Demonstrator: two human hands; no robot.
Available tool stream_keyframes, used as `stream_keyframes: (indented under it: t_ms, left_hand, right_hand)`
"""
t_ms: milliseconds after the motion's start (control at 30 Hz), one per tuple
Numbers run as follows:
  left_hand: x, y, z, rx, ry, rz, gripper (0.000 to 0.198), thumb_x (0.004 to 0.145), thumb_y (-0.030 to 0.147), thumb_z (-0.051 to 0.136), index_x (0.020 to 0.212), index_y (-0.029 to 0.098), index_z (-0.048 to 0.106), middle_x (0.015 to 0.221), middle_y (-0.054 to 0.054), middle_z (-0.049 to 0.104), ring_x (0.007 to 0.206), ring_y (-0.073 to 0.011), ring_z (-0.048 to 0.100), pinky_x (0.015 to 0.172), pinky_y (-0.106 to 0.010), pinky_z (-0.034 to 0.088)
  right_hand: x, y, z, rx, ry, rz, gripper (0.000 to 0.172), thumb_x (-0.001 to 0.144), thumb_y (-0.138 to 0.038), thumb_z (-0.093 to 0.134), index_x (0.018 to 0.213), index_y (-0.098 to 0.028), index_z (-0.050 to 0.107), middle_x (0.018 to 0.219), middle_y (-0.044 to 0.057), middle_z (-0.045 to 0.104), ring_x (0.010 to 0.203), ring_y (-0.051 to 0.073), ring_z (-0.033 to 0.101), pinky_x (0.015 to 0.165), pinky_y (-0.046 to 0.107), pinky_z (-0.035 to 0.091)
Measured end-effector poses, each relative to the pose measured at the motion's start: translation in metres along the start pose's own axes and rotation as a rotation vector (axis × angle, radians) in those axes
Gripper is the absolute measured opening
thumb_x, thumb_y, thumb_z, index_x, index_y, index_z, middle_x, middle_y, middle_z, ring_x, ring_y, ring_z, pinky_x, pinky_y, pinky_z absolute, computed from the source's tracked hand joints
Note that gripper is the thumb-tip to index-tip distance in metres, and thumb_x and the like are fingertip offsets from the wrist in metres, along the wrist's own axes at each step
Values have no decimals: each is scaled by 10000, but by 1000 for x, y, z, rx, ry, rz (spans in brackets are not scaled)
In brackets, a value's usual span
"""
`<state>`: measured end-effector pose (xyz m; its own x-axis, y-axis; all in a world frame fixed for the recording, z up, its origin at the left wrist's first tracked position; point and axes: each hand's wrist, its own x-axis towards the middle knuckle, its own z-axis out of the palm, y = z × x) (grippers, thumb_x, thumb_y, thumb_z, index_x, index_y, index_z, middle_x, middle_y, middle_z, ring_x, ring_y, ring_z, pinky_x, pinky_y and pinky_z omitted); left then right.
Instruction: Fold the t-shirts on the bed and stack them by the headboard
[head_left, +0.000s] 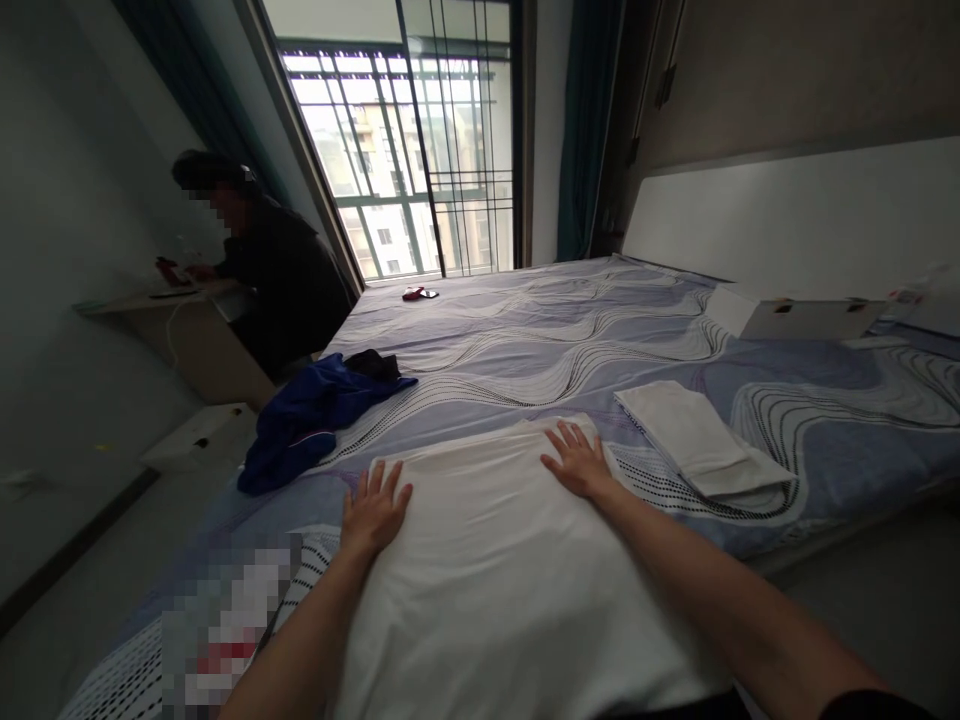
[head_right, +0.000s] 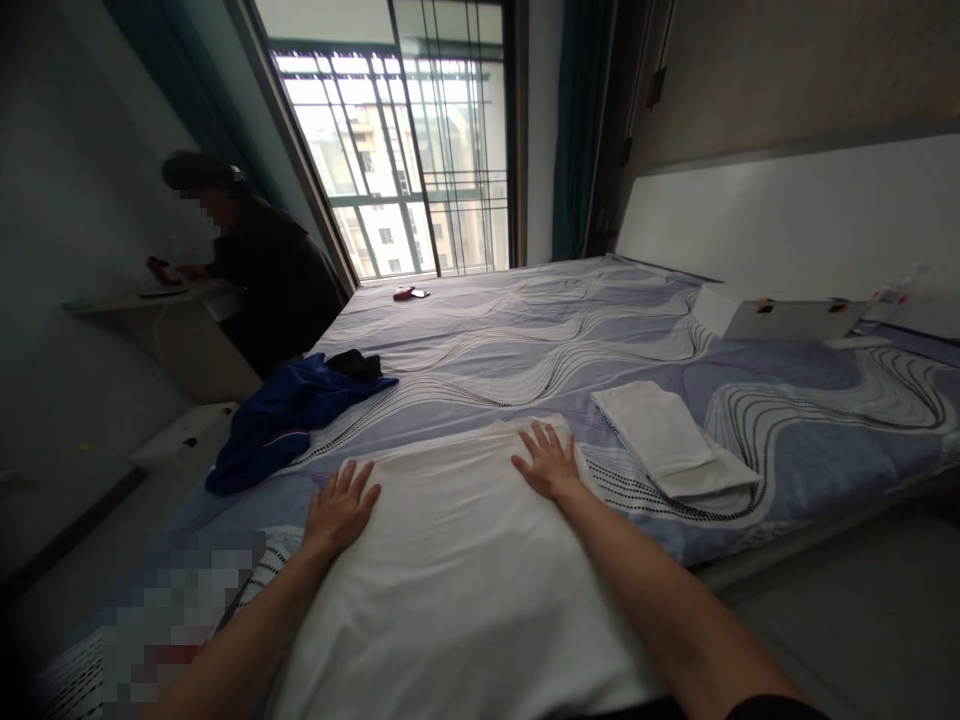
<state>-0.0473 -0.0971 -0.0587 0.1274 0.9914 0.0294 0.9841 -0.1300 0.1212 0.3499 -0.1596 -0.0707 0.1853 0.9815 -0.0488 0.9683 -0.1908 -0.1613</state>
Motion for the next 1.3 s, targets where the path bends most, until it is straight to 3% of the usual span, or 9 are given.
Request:
stream_keyframes:
  t_ms: [300,500,633,733,867,933,1033,1133,1300]
  left_hand:
    - [21,-5,0,3,-24,10,655,958,538,191,1554,274,255,1656,-32,181,1512,-332,138,1173,-636,151]
    - [2,-25,-3,17,-59,27,686,956,552,208,1566,239,204,1656,-74,154,1512,-338,144,1171,-628,164]
    - [-37,-52,3,23,-20,71,669,959,502,294,1554,198,252,1632,-139,225,1499,-362,185,1159,-642,186]
    - [-83,-65,8,-35,82,164,646,953,414,374,1525,119,321,1605,-216,256,1477,-377,245,1141,-601,286]
    - [-162,-68,-1,-77,320,570,624,918,177,410,1526,293,327,1630,-74,266,1509,-287,182,1155,-490,339]
    - [-199,-66,-13,10,348,763,719,854,89,443,1504,382,346,1609,-4,321,1509,-278,186,1189,-499,275]
    - [-238,-62,-32,169,326,911,783,793,43,453,1491,389,372,1590,18,353,1498,-273,229,1221,-513,158]
    - [-253,-61,-39,271,352,978,724,818,80,479,1476,376,409,1583,19,366,1498,-278,224,1229,-523,75]
    - [-247,-58,-21,218,519,1039,496,922,228,514,1393,382,517,1568,55,395,1498,-240,231,1239,-510,64]
  right_hand:
    - [24,5,1,9,7,62,691,952,-663,224,1570,-362,153,1662,-17,78,1507,329,19,1142,671,37]
    - [-5,30,-1,-4,-16,-25,640,980,-606,223,1568,-361,155,1661,-15,74,1516,288,35,1152,665,59]
    - [-44,66,4,-7,8,-34,635,987,-549,258,1572,-316,174,1656,-4,107,1516,278,78,1175,632,88]
    - [-79,88,8,52,3,-33,626,974,-474,305,1565,-281,229,1645,11,153,1514,285,106,1181,628,103]
    - [-141,112,3,225,-37,-233,603,936,-307,339,1537,-319,312,1611,13,269,1498,283,183,1182,620,143]
    - [-177,125,-3,272,-40,-413,608,924,-240,349,1524,-332,341,1610,6,273,1499,263,178,1197,564,175]
    - [-229,143,-7,168,-4,-579,659,893,-175,397,1529,-330,327,1640,11,170,1510,272,103,1200,538,193]
    - [-260,154,0,20,109,-653,678,884,-192,465,1533,-325,319,1650,35,102,1507,312,95,1200,557,169]
    - [-270,150,25,13,345,-695,566,920,-225,476,1469,-355,444,1650,11,122,1496,320,170,1200,528,215]
